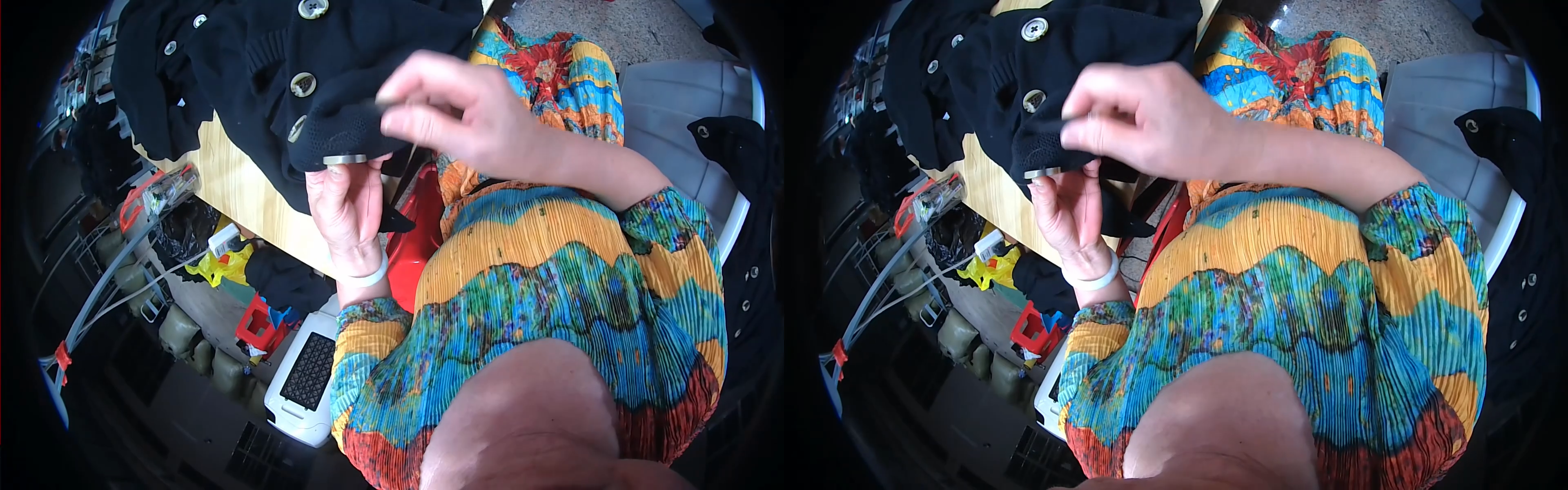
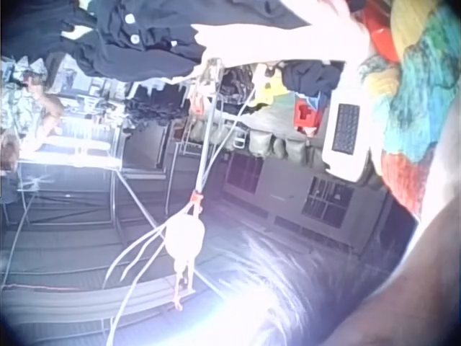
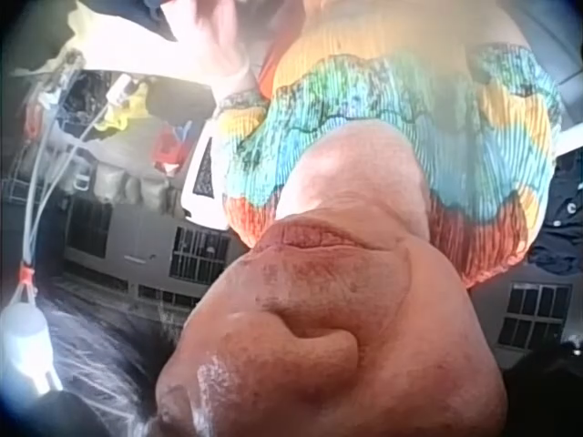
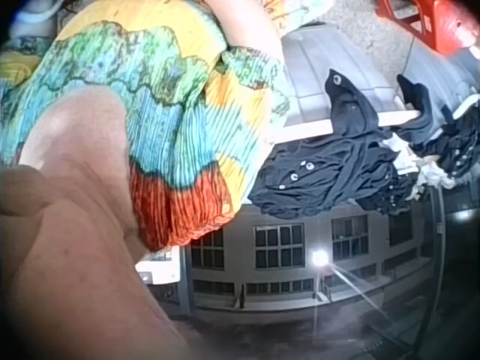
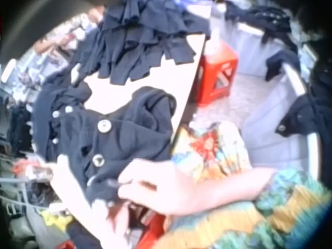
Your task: Attaching and securing buttons to black garments using a needle and thread.
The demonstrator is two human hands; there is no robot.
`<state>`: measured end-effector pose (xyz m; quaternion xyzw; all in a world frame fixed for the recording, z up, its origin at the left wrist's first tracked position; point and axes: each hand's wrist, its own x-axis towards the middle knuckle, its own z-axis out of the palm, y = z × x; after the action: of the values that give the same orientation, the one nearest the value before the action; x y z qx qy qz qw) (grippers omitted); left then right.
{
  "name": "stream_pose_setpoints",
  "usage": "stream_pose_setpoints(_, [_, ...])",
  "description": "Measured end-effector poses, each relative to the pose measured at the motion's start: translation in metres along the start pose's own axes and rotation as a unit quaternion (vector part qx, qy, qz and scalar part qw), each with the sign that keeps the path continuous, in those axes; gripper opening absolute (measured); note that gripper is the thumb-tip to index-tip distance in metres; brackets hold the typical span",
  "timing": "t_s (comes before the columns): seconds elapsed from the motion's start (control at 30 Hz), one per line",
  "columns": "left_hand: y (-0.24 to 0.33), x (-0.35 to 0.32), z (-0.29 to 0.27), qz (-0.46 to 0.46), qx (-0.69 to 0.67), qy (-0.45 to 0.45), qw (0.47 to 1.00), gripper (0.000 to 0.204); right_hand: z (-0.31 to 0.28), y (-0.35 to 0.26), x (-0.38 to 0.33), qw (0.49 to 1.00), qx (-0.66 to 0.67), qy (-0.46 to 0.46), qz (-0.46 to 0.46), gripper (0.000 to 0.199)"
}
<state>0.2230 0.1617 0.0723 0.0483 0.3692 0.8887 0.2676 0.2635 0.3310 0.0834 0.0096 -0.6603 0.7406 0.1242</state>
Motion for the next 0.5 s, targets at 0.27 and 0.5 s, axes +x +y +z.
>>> stream_pose_setpoints(0.27, [0.004, -0.005, -0.008, -0.064, -0.043, 0.035, 0.996, 0.045, -0.007, 0.002, 0.015, 0.993, 0.053, -0.109, 0.002, 0.043])
stream_pose_setpoints(0.5, [0.011, 0.004, 0.006, -0.098, 0.028, 0.048, 0.994, 0.027, 0.000, 0.027, 0.032, 0.993, -0.012, -0.019, -0.119, 0.019])
